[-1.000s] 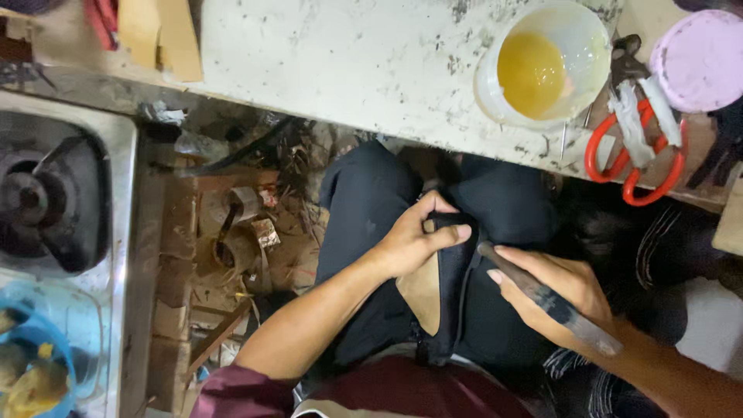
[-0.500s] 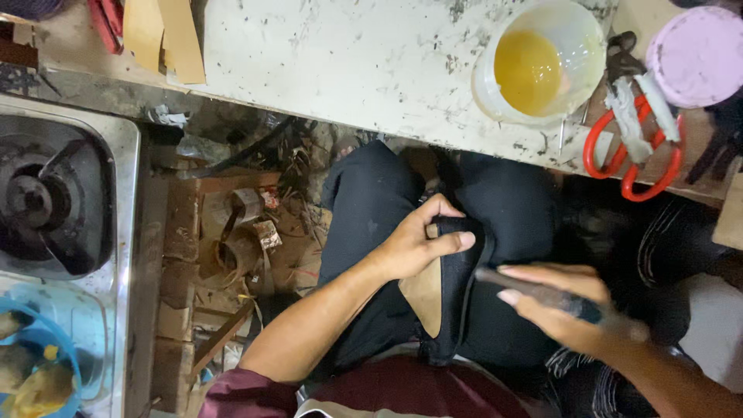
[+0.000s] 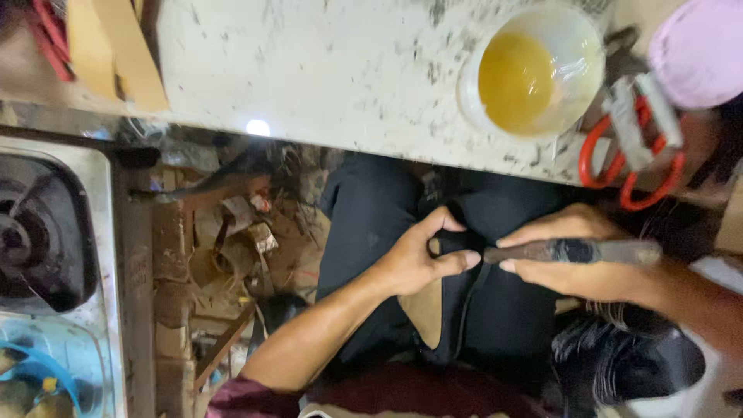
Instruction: The person sits on the floor with a black shoe upper on their lap, presses and hammers it, applies glue to a black rubber sole, then aligns and presses the sole onto the shoe and trims the joined edge with a knife.
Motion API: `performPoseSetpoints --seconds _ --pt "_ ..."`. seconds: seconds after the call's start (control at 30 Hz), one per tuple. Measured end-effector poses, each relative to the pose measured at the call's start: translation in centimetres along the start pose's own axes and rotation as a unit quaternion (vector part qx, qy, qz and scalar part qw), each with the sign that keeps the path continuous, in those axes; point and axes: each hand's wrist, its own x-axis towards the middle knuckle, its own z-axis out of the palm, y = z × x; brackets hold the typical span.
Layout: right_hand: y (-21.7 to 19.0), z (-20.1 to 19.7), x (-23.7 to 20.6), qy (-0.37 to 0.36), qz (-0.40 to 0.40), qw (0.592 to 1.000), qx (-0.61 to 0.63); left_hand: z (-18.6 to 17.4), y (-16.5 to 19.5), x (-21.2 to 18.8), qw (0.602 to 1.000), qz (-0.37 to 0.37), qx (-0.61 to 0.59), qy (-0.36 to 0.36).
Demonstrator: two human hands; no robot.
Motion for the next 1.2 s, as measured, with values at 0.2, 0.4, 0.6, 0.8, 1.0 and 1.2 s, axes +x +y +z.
performPoseSetpoints --seconds 0.2,0.4,0.6,0.8,1.0,1.2 --pt "-2.6 4.4 -4.7 0.204 0.109 0.964 0.134 -1.6 2.6 -2.0 0.994 0.085 -0.063 -0.021" --pt "-5.0 6.6 -10.0 0.215 -0.015 0.971 0.098 -1.6 6.1 -7.6 0.939 0.32 0.109 -0.063" --pt "-8.0 9.2 -14.3 0.088 -0.068 0.992 -0.053 2.3 5.4 -11.6 0.892 0.389 0.201 -0.115" --pt "-8.3 10.3 -16.7 0.11 -0.106 0.986 0.06 3.2 5.0 -13.6 0.869 0.422 0.204 -0.157" --pt "-6.9 12.5 -17.8 0.112 -0.106 0.988 -0.017 3.8 4.8 -14.7 0.852 0.435 0.243 -0.162" --pt "-7.2 11.0 -17.2 0.144 0.058 0.982 0.104 3.4 5.2 -14.8 0.862 0.441 0.201 -0.147"
